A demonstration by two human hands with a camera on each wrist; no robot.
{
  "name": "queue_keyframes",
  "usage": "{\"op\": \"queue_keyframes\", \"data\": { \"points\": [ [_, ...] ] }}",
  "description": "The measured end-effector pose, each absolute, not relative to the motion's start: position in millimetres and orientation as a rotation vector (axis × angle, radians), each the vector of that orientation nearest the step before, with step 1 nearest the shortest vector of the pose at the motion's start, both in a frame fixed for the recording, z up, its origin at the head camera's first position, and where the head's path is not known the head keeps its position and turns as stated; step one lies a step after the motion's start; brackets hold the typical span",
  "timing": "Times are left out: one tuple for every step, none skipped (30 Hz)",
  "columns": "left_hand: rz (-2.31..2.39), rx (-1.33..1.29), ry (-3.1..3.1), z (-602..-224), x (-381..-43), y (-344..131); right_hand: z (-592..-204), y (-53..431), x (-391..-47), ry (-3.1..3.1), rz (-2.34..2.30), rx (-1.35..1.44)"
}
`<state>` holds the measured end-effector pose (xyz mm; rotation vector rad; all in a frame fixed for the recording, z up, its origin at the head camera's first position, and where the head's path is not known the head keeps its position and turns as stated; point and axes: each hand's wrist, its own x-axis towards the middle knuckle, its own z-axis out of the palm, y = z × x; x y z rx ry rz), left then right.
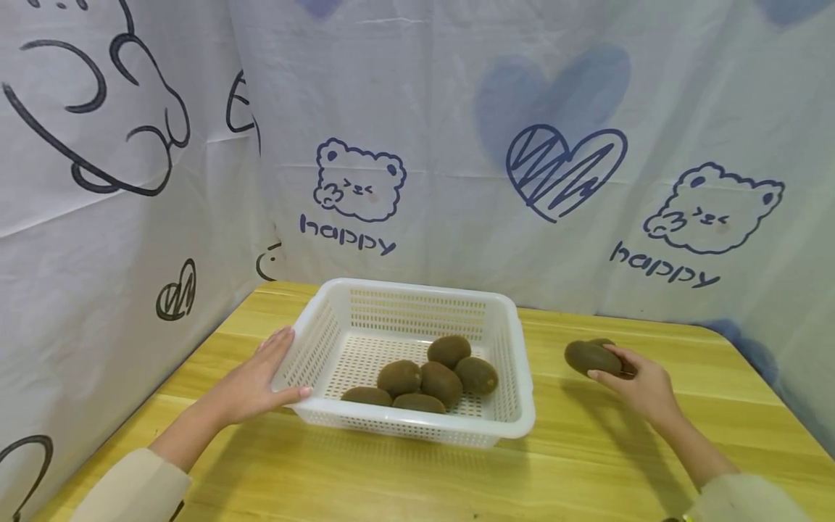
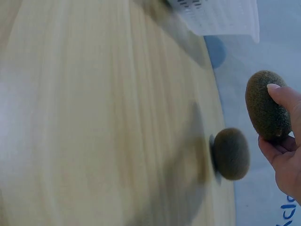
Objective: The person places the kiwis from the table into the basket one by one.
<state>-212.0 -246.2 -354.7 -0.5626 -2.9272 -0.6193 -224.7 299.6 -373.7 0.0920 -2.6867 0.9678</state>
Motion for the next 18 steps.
{"op": "queue_keyframes", "data": {
  "points": [
    [-0.618, -0.562, -2.929, -354.6, -212.0, -246.0, -371.6, 297.8, -224.4, -2.677, 0.970, 0.098],
    [-0.619, -0.561, -2.930, -354.6, -212.0, -245.9, -369.4, 296.3, -224.1, -2.670, 0.980, 0.104],
    [-0.621, -0.558, -2.933, -354.6, -212.1, -245.8, -367.1, 294.5, -223.8, -2.661, 0.986, 0.109],
    [-0.625, -0.556, -2.935, -354.7, -212.1, -245.5, -364.9, 293.1, -223.6, -2.655, 0.992, 0.117],
    [-0.626, -0.556, -2.935, -354.7, -212.3, -245.5, -362.5, 291.6, -223.4, -2.650, 0.994, 0.119],
    [-0.627, -0.556, -2.935, -354.9, -212.4, -245.5, -360.2, 290.2, -223.2, -2.649, 0.997, 0.122],
    [-0.626, -0.555, -2.936, -354.9, -212.5, -245.5, -357.8, 288.6, -223.1, -2.647, 1.003, 0.122],
    [-0.624, -0.553, -2.936, -355.0, -212.7, -245.7, -355.6, 287.0, -222.8, -2.647, 1.013, 0.125],
    [-0.622, -0.554, -2.934, -355.0, -212.7, -245.9, -353.4, 285.2, -222.6, -2.647, 1.018, 0.126],
    [-0.620, -0.553, -2.933, -354.9, -212.7, -246.0, -351.4, 283.4, -222.2, -2.648, 1.028, 0.129],
    [-0.618, -0.553, -2.933, -355.0, -212.7, -246.2, -349.3, 281.4, -221.7, -2.650, 1.037, 0.131],
    [-0.618, -0.553, -2.933, -355.1, -212.7, -246.3, -347.5, 279.5, -221.3, -2.651, 1.046, 0.137],
    [-0.615, -0.553, -2.933, -355.1, -212.7, -246.4, -345.8, 277.4, -220.6, -2.648, 1.054, 0.144],
    [-0.616, -0.552, -2.934, -355.2, -212.6, -246.3, -344.3, 275.3, -219.9, -2.645, 1.059, 0.150],
    [-0.616, -0.553, -2.935, -355.3, -212.4, -246.4, -342.9, 273.1, -219.4, -2.639, 1.061, 0.157],
    [-0.617, -0.552, -2.937, -355.4, -212.3, -246.3, -341.5, 270.8, -218.9, -2.632, 1.066, 0.167],
    [-0.616, -0.552, -2.938, -355.4, -212.3, -246.3, -340.0, 268.5, -218.4, -2.626, 1.071, 0.174],
    [-0.616, -0.551, -2.939, -355.3, -212.2, -246.2, -338.6, 266.1, -217.9, -2.619, 1.077, 0.183]
  ]
}}
